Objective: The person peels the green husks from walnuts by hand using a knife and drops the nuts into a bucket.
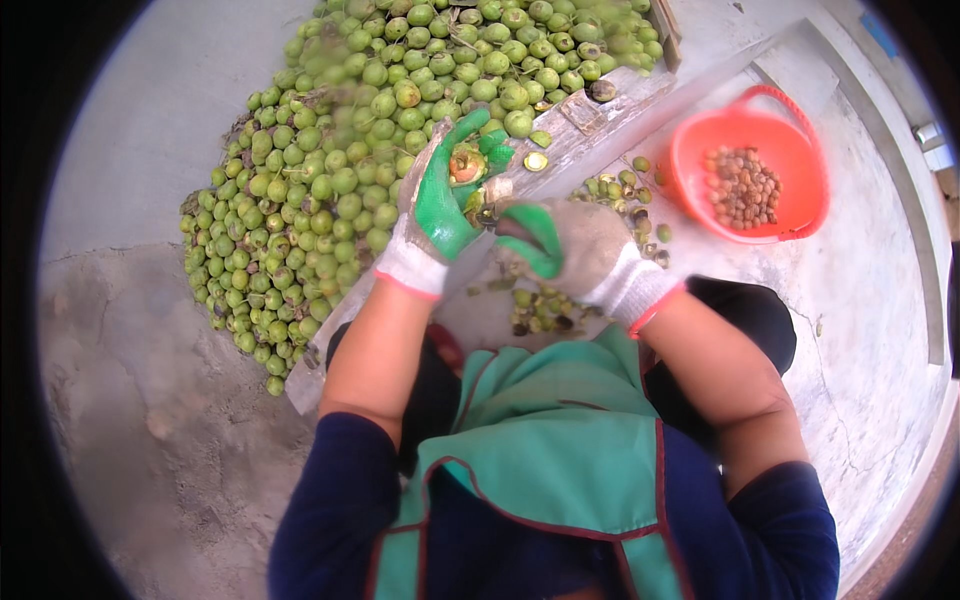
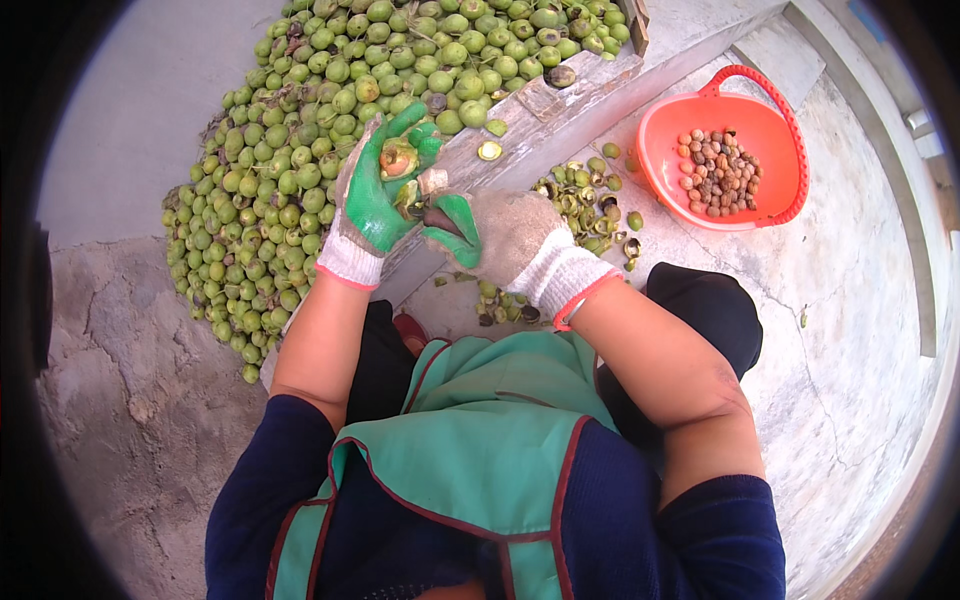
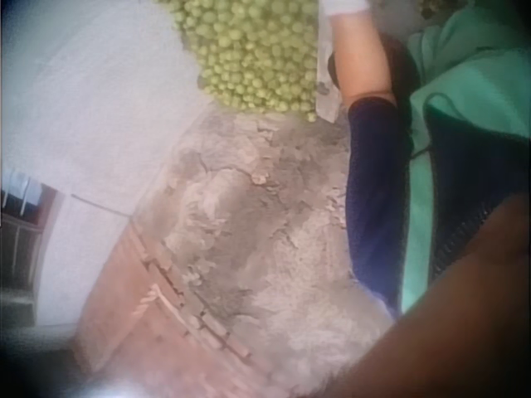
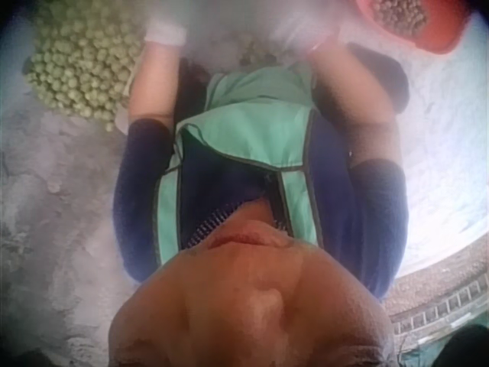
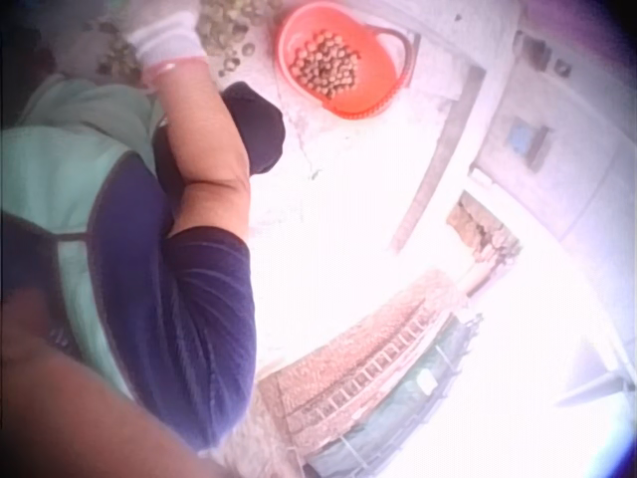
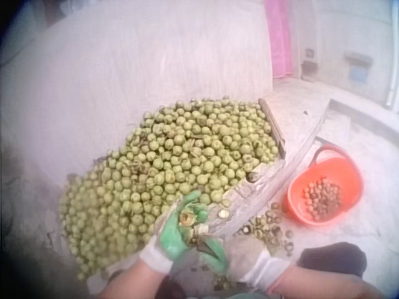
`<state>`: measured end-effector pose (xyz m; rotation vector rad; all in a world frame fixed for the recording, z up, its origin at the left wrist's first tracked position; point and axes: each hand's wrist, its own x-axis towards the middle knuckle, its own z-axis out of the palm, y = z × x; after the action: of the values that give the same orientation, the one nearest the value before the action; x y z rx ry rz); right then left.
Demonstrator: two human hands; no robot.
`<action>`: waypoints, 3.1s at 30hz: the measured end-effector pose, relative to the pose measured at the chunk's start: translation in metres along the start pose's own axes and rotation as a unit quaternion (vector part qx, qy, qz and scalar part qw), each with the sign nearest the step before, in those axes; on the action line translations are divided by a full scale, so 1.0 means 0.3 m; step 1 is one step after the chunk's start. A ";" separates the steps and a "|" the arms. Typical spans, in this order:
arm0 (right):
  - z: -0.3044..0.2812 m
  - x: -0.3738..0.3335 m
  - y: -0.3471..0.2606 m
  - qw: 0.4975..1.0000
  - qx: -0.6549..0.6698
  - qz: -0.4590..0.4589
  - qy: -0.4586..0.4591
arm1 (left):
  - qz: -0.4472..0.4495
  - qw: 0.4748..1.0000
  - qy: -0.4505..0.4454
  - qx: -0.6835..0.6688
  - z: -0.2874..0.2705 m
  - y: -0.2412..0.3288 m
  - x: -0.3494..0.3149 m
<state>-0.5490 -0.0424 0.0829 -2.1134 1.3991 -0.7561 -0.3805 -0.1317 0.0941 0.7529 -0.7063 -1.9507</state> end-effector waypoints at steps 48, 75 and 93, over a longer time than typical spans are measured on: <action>-0.074 -0.010 -0.011 0.984 0.121 0.056 0.120 | 0.006 0.931 0.079 0.356 0.003 -0.050 -0.025; -0.072 -0.033 -0.052 0.988 0.074 0.062 0.122 | 0.039 0.987 -0.050 0.148 0.051 -0.054 -0.022; -0.022 -0.010 -0.052 0.998 -0.042 0.031 0.021 | 0.110 0.874 -0.059 0.469 -0.073 -0.065 -0.018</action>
<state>-0.5442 -0.0347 0.0977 -2.1179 1.5352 -0.7335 -0.3725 -0.1225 0.0669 1.0493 -1.7875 -1.3782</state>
